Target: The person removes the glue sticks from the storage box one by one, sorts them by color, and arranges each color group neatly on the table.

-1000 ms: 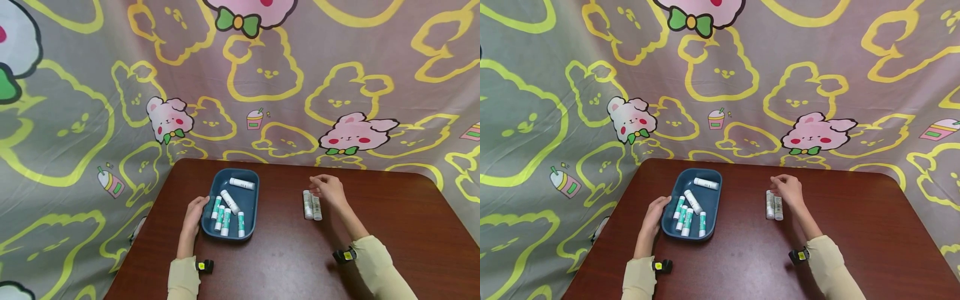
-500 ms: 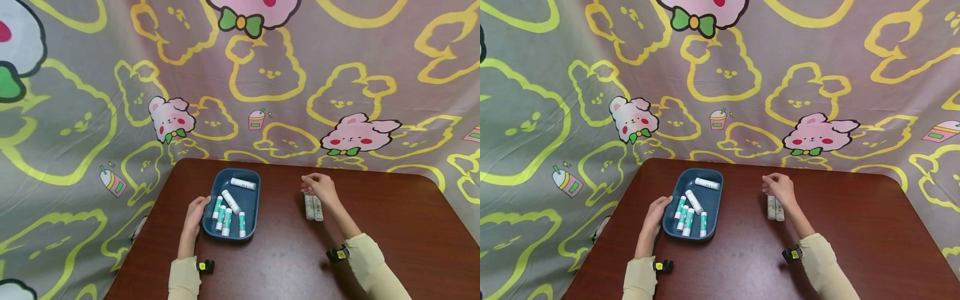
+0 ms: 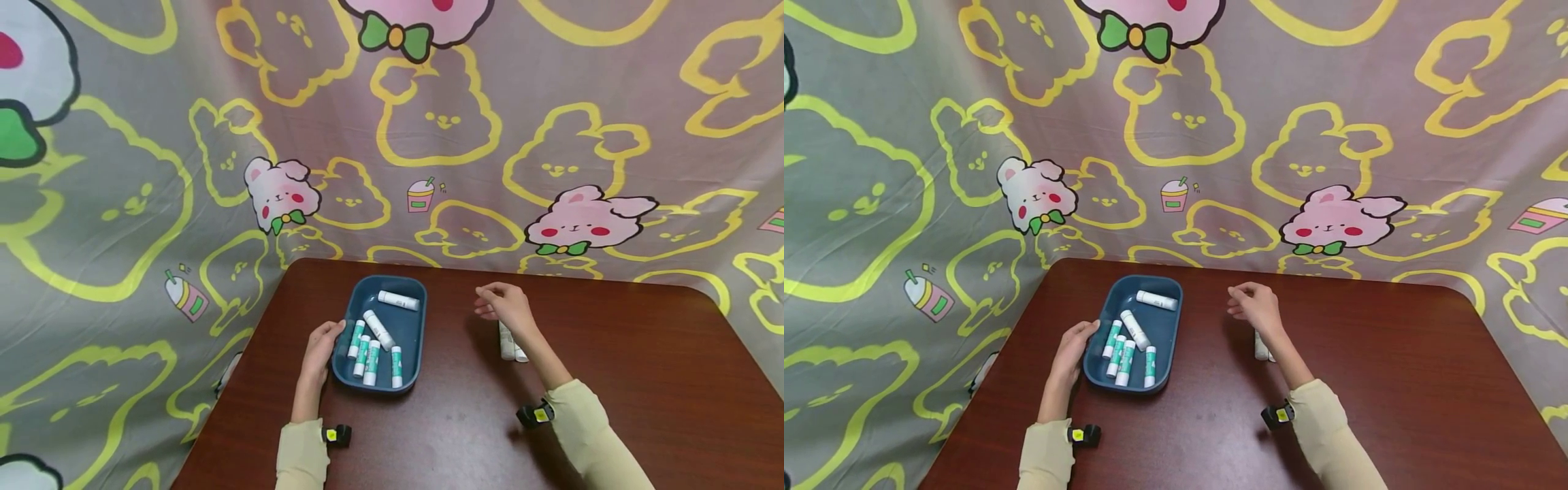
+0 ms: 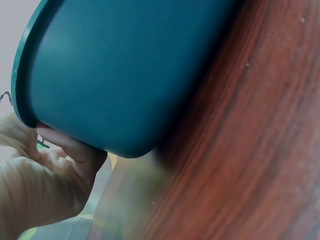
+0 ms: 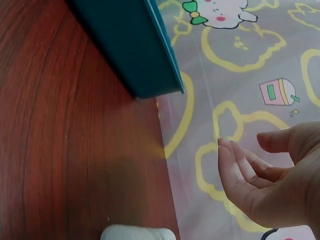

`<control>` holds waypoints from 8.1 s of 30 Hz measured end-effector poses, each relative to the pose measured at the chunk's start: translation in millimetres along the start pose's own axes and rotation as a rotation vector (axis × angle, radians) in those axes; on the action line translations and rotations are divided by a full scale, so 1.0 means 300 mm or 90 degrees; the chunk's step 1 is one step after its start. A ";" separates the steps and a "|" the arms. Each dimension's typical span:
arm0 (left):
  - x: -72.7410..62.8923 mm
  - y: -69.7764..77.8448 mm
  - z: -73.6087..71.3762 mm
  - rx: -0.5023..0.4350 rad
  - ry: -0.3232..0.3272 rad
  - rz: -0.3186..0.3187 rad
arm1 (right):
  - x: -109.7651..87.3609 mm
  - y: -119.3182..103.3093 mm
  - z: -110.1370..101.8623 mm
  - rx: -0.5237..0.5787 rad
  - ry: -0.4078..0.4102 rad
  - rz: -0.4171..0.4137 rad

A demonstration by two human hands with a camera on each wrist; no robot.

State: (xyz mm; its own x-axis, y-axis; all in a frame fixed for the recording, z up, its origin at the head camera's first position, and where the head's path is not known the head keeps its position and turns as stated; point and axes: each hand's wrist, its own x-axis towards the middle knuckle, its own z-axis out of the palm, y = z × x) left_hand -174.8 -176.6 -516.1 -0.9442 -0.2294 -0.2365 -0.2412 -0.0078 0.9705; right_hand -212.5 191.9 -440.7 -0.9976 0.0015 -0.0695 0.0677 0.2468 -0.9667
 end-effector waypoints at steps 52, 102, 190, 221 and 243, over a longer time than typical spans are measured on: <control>-0.002 -0.003 0.006 0.020 0.010 0.011 | 0.006 -0.054 0.202 0.088 -0.062 0.010; -0.005 0.000 0.002 0.001 0.001 0.000 | -0.019 -0.064 0.335 0.091 -0.118 -0.004; 0.007 -0.008 0.000 0.000 0.001 0.000 | 0.042 0.022 0.619 -0.097 -0.218 0.079; 0.011 -0.014 -0.001 -0.013 0.005 0.000 | 0.031 -0.046 0.501 0.055 -0.274 0.111; 0.000 -0.008 -0.001 0.000 -0.001 -0.002 | 0.035 -0.069 0.370 0.116 -0.257 0.117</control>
State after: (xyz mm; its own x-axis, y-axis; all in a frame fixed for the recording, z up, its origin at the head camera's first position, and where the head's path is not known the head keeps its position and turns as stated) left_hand -174.0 -176.9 -518.5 -0.9437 -0.2278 -0.2397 -0.2443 -0.0084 0.9697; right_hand -222.5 79.2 -448.9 -0.8854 -0.3567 -0.2981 0.2795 0.1038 -0.9545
